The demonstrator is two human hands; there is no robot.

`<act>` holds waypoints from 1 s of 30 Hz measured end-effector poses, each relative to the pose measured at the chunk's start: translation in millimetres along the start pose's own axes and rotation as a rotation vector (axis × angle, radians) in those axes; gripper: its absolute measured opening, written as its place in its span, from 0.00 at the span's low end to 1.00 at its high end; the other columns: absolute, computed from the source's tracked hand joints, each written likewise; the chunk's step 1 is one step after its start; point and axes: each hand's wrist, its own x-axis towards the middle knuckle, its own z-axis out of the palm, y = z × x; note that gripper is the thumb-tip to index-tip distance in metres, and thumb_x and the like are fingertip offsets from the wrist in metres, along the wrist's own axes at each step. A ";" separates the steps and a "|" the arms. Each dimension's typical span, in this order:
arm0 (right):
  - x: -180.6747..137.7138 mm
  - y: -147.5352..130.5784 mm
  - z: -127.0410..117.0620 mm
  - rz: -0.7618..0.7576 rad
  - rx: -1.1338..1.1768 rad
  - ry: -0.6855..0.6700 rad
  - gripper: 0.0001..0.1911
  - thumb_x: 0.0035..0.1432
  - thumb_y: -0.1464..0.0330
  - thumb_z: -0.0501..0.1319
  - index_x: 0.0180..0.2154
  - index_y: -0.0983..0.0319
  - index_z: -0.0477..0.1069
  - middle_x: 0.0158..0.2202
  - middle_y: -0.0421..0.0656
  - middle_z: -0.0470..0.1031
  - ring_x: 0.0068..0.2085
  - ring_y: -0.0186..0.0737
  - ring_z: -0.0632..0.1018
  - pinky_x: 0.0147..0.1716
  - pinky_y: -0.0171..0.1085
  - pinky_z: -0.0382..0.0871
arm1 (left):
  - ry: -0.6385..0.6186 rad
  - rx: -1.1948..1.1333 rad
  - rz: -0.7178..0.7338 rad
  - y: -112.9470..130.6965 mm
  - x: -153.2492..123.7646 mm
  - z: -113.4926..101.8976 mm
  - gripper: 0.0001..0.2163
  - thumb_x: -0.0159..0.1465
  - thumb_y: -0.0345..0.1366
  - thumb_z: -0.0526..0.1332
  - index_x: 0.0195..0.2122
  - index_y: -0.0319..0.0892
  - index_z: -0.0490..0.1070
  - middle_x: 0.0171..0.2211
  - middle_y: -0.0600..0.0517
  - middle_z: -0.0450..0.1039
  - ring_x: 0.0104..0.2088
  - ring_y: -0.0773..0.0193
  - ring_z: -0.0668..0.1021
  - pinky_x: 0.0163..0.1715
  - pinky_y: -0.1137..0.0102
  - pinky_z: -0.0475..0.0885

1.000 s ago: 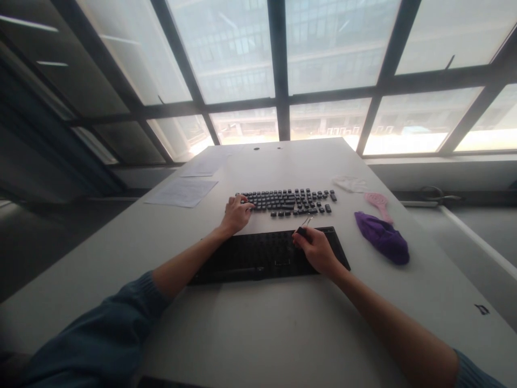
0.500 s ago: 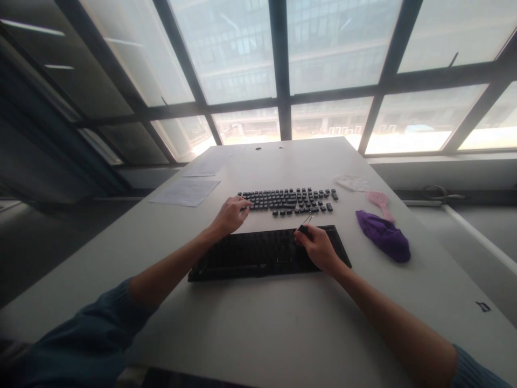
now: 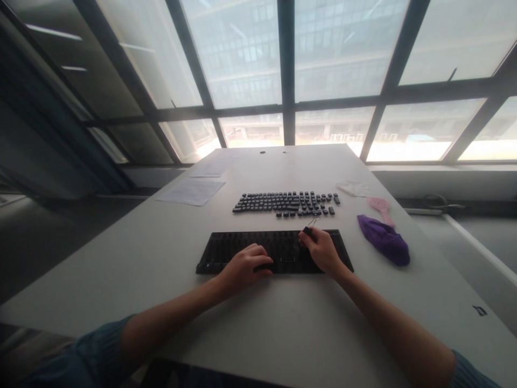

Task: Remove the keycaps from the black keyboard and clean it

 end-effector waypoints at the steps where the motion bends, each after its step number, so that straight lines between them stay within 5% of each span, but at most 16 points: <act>1: -0.3 0.1 -0.1 0.003 0.001 0.003 0.17 0.60 0.55 0.62 0.33 0.63 0.74 0.29 0.45 0.78 0.31 0.44 0.78 0.33 0.39 0.70 | 0.002 -0.023 0.004 -1.8 0.5 0.4 0.11 0.60 0.40 0.69 0.42 0.42 0.77 0.38 0.48 0.74 0.42 0.59 0.74 0.43 0.66 0.72; 11: -0.4 3.4 -0.5 0.015 0.024 0.000 0.17 0.60 0.54 0.63 0.34 0.63 0.74 0.30 0.46 0.78 0.32 0.44 0.78 0.33 0.39 0.72 | 0.071 -0.192 -0.072 -0.8 -0.5 8.1 0.06 0.63 0.35 0.66 0.40 0.41 0.77 0.40 0.48 0.75 0.43 0.59 0.76 0.46 0.66 0.72; 17: 0.1 3.3 -0.4 0.024 0.033 0.007 0.17 0.59 0.54 0.63 0.33 0.63 0.74 0.29 0.46 0.78 0.32 0.44 0.78 0.33 0.40 0.72 | 0.226 -0.388 -0.201 -2.1 8.1 -12.6 0.05 0.60 0.34 0.68 0.38 0.41 0.78 0.37 0.49 0.76 0.37 0.63 0.77 0.37 0.70 0.74; 22: 0.5 3.4 0.5 0.027 0.051 0.003 0.18 0.58 0.54 0.64 0.33 0.63 0.74 0.29 0.46 0.78 0.32 0.45 0.78 0.33 0.40 0.71 | 0.316 -0.359 -0.221 -38.5 47.8 -36.2 0.08 0.58 0.34 0.68 0.39 0.41 0.80 0.38 0.49 0.77 0.37 0.63 0.78 0.39 0.69 0.76; 30: 1.6 3.5 -0.6 -0.004 0.053 -0.019 0.17 0.60 0.56 0.62 0.33 0.63 0.74 0.28 0.44 0.77 0.31 0.43 0.76 0.33 0.38 0.70 | 0.071 -0.019 -0.337 -107.4 126.9 -16.6 0.10 0.53 0.28 0.67 0.37 0.39 0.81 0.30 0.51 0.79 0.32 0.63 0.79 0.38 0.70 0.74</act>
